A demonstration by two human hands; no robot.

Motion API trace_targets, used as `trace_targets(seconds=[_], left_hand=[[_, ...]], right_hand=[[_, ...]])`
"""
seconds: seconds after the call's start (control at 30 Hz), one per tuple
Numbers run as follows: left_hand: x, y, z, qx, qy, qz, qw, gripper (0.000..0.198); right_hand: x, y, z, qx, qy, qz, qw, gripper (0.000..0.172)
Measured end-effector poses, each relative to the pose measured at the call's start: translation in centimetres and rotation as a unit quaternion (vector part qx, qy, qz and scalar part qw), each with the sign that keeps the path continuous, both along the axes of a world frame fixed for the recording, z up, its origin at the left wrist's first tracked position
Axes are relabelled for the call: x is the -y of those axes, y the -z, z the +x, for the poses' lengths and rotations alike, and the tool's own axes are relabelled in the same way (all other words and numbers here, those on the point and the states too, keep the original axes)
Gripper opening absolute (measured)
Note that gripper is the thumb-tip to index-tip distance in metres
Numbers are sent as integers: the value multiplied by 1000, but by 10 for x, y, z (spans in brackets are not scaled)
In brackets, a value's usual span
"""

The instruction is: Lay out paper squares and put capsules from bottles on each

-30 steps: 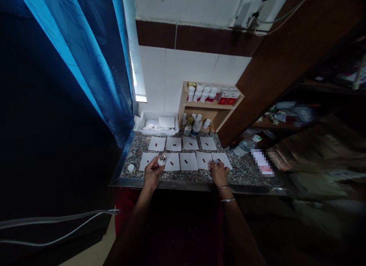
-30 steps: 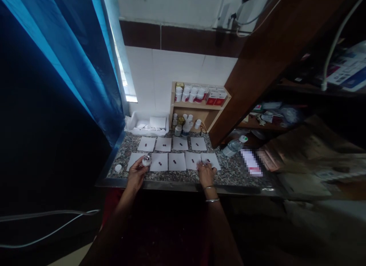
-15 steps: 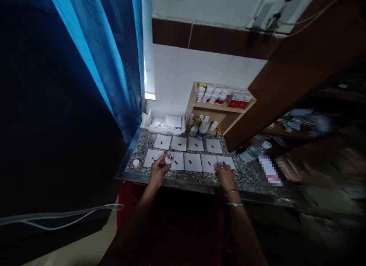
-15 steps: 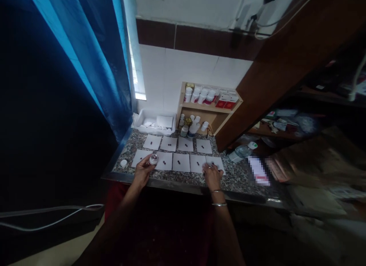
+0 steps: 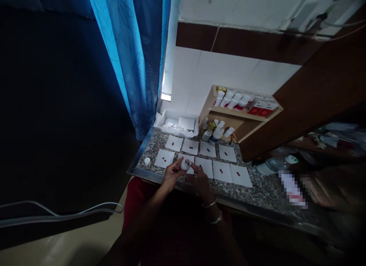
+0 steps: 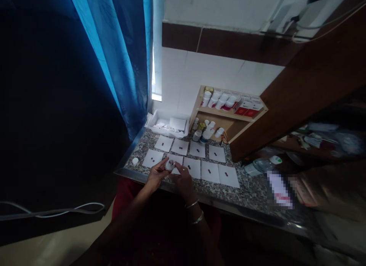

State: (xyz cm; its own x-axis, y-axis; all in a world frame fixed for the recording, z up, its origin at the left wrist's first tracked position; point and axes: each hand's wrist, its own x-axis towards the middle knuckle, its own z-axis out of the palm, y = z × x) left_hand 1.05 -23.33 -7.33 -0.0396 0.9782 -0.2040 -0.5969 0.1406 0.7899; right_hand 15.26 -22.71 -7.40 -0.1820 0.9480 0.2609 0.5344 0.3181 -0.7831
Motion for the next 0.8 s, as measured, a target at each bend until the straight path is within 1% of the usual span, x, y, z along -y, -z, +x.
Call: trace_targets(seconds=[0.1, 0.17, 0.27, 0.33, 0.4, 0.5, 0.57, 0.67, 0.73, 0.8], left_hand=[[1, -1, -2, 11, 15, 11, 1000, 64], [1, -2, -5, 21, 32, 19, 999, 63], [1, -4, -7, 17, 72, 30, 997, 55], [-1, -6, -8, 0, 104, 40, 994, 50], [-3, -9, -9, -26, 127, 52, 990, 47], [-6, -12, -10, -58, 137, 61, 987, 48], [-6, -13, -12, -51, 141, 66, 986, 50], [-1, -15, -20, -11, 120, 71, 990, 56], [5, -17, -32, 16, 71, 62, 995, 61], [10, -20, -50, 33, 4, 54, 998, 62]], right_hand=[[-3, -2, -16, -76, 7, -87, 993, 50], [-4, -3, -19, -127, -5, -132, 983, 50], [-3, -3, -17, -201, -25, -178, 963, 47], [-1, -3, -15, -242, -21, -193, 951, 49], [1, -6, -12, -266, -9, -194, 944, 54], [3, -11, -10, -266, 3, -175, 948, 61], [3, -14, -13, -253, -7, -163, 954, 61], [0, -15, -23, -238, -49, -164, 956, 57], [-7, -14, -35, -229, -75, -160, 957, 59], [-16, -10, -52, -212, -90, -147, 962, 58]])
